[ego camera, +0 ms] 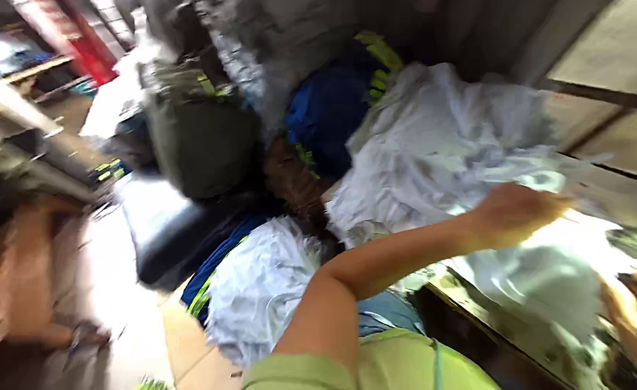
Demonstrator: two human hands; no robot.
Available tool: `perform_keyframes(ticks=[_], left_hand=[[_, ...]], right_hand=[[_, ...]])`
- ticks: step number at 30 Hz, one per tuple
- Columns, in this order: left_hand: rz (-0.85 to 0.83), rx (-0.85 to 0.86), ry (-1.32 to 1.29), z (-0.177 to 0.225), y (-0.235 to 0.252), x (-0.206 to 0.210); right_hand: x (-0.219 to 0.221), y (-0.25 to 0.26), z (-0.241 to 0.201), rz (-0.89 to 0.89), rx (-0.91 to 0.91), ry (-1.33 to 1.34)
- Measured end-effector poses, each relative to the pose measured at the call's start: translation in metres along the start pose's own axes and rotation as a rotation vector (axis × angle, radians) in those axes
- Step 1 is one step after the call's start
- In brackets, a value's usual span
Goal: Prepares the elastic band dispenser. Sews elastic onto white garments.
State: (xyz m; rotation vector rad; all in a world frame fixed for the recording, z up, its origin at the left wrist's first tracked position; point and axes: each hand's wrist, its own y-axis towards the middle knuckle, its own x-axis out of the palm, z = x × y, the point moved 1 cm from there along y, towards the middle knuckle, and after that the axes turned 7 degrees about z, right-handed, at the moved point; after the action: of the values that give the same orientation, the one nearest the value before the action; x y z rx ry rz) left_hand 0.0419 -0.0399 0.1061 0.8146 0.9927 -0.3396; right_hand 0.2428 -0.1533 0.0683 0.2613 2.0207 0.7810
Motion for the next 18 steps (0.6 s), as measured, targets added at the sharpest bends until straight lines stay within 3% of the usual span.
perform_keyframes(ticks=[2,4,6,13,18], left_hand=[[0.202,0.065,-0.04,-0.006,-0.005,0.013],[0.289,0.088,-0.056,-0.01,-0.011,0.02],[0.334,0.091,-0.079,-0.015,-0.016,0.028],[0.474,0.119,-0.165,-0.019,-0.02,0.035],[0.547,0.154,-0.146,-0.011,-0.022,0.039]], right_hand=[[0.003,0.02,-0.013,0.08,0.022,-0.232],[0.006,0.032,-0.025,0.04,0.157,-0.316],[0.001,0.029,-0.025,-0.05,0.263,-0.343],[-0.03,-0.006,-0.05,-0.116,0.122,-0.386],[0.006,0.031,-0.027,0.014,0.289,-0.332]])
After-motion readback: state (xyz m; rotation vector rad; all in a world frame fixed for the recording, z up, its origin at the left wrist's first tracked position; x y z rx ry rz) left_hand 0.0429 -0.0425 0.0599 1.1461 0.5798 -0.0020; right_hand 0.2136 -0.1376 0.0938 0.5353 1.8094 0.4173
